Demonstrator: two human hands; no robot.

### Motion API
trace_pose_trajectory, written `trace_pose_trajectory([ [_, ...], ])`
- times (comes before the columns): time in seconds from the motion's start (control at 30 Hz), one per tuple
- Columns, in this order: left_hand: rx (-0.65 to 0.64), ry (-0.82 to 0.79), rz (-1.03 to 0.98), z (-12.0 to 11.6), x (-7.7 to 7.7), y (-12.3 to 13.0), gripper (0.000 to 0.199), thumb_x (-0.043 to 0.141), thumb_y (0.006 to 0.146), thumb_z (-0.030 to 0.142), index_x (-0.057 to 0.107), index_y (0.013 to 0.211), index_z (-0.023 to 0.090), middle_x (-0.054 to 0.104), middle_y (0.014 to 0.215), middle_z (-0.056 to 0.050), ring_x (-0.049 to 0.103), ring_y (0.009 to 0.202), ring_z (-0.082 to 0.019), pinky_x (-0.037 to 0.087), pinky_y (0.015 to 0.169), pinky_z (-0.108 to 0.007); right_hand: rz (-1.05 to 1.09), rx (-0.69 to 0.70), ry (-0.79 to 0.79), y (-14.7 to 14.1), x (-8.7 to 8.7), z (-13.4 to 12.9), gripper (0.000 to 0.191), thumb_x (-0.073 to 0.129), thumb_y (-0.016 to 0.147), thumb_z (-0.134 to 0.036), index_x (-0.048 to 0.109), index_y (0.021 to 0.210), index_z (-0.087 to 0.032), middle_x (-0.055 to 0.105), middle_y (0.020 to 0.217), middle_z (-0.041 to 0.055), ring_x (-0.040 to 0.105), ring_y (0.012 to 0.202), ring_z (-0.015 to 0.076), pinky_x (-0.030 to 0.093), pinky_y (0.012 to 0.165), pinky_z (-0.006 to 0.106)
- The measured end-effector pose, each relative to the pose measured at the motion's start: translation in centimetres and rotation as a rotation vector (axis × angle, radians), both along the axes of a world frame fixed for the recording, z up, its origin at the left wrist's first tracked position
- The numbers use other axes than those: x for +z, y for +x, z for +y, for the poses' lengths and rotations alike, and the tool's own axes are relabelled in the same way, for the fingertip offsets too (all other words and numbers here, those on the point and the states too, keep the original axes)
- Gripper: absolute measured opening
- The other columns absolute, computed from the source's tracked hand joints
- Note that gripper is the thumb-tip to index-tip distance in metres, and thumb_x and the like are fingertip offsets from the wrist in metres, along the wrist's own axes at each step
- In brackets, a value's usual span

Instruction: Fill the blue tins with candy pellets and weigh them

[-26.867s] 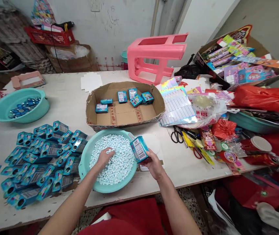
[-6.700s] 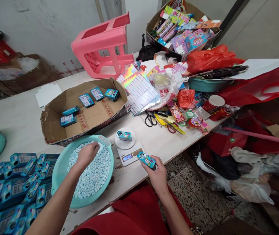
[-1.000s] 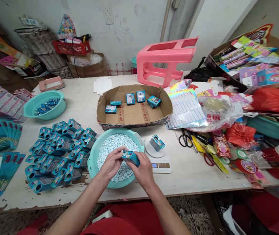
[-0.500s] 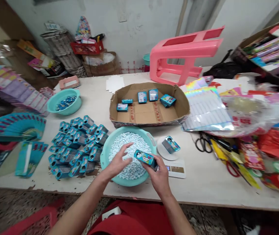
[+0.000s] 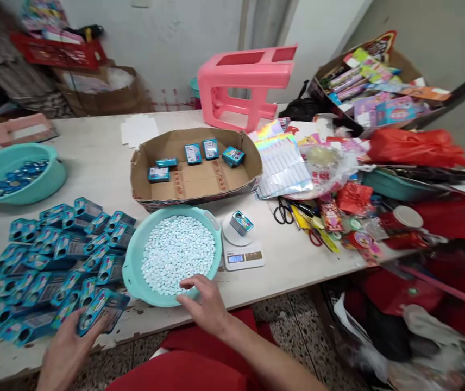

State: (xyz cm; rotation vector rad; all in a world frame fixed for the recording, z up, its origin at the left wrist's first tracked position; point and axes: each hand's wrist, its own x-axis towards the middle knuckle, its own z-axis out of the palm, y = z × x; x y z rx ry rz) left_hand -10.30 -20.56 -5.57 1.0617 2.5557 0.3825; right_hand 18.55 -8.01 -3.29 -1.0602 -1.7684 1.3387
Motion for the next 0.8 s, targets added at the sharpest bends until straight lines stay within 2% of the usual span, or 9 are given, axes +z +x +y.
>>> trace_pose_trajectory([
  [0.1, 0.001, -0.047, 0.058, -0.1, -3.3, 0.8, 0.051, 0.044, 0.078, 0.056, 0.051, 0.109, 0.016, 0.057, 0.106, -0.014, 0.055, 0.101, -0.033, 0.045, 0.078, -0.041, -0.008, 0.012, -0.046, 0.6, -0.4, -1.0, 0.013, 0.063, 0.081, -0.025, 0.064, 0.093, -0.022, 0.067, 0.086, 0.0028, 0.062, 0.082, 0.0171, 0.049, 0.078, 0.029],
  [0.2, 0.004, -0.016, 0.131, 0.3, -4.5, 2.3, 0.052, 0.038, 0.082, 0.055, 0.047, 0.117, 0.017, 0.054, 0.113, -0.015, 0.053, 0.106, -0.033, 0.045, 0.076, -0.041, -0.022, -0.024, -0.086, 1.3, -1.0, -1.3, 0.012, 0.063, 0.081, -0.024, 0.065, 0.092, -0.021, 0.066, 0.086, 0.0026, 0.062, 0.082, 0.0169, 0.049, 0.077, 0.029],
  [0.3, -0.035, -0.025, 0.188, 0.5, -3.9, 2.8, 0.052, 0.037, 0.083, 0.054, 0.046, 0.121, 0.02, 0.054, 0.114, -0.015, 0.053, 0.105, -0.034, 0.045, 0.075, -0.042, -0.035, -0.07, -0.105, 2.6, -1.6, -1.0, 0.013, 0.063, 0.081, -0.023, 0.064, 0.093, -0.021, 0.066, 0.087, 0.0027, 0.062, 0.083, 0.0172, 0.049, 0.077, 0.029],
  [0.47, -0.219, 0.136, 0.221, 1.9, -1.3, 2.6, 0.044, 0.044, 0.082, 0.049, 0.053, 0.115, 0.022, 0.057, 0.112, -0.013, 0.048, 0.113, -0.033, 0.039, 0.093, -0.046, -0.056, -0.194, -0.109, 5.9, -2.7, 0.1, 0.013, 0.06, 0.083, -0.023, 0.063, 0.096, -0.021, 0.066, 0.089, 0.0028, 0.062, 0.084, 0.0176, 0.049, 0.078, 0.03],
  [0.53, -0.303, 0.207, 0.198, 3.5, -0.5, 3.3, 0.039, 0.044, 0.083, 0.046, 0.055, 0.109, 0.02, 0.058, 0.11, -0.014, 0.049, 0.112, -0.031, 0.037, 0.097, -0.044, -0.079, -0.287, -0.068, 7.3, -3.5, 1.1, 0.015, 0.058, 0.085, -0.025, 0.062, 0.099, -0.021, 0.064, 0.091, 0.0036, 0.06, 0.086, 0.0182, 0.049, 0.079, 0.031],
  [0.63, -0.442, 0.306, 0.148, 7.1, -0.5, 5.1, 0.033, 0.046, 0.085, 0.044, 0.056, 0.105, 0.02, 0.06, 0.108, -0.012, 0.054, 0.106, -0.027, 0.038, 0.097, -0.04, -0.155, -0.542, 0.062, 9.0, -5.0, 4.0, 0.029, 0.059, 0.084, -0.03, 0.055, 0.111, -0.02, 0.058, 0.105, 0.0079, 0.056, 0.097, 0.0209, 0.048, 0.082, 0.035],
  [0.73, -0.562, 0.393, 0.076, 11.2, -2.0, 7.4, 0.031, 0.046, 0.087, 0.043, 0.058, 0.105, 0.02, 0.061, 0.106, -0.01, 0.056, 0.101, -0.025, 0.042, 0.092, -0.037, -0.234, -0.762, 0.177, 9.9, -6.4, 8.2, 0.059, 0.067, 0.076, -0.038, 0.042, 0.127, -0.019, 0.046, 0.123, 0.0136, 0.047, 0.112, 0.0257, 0.047, 0.086, 0.041],
  [0.8, -0.626, 0.375, 0.037, 13.8, -3.5, 9.1, 0.034, 0.043, 0.089, 0.044, 0.058, 0.107, 0.019, 0.061, 0.106, -0.01, 0.056, 0.102, -0.024, 0.043, 0.09, -0.036, -0.256, -0.798, 0.201, 10.0, -7.2, 11.1, 0.074, 0.071, 0.072, -0.041, 0.035, 0.133, -0.019, 0.041, 0.129, 0.0154, 0.044, 0.116, 0.0272, 0.047, 0.087, 0.042],
])
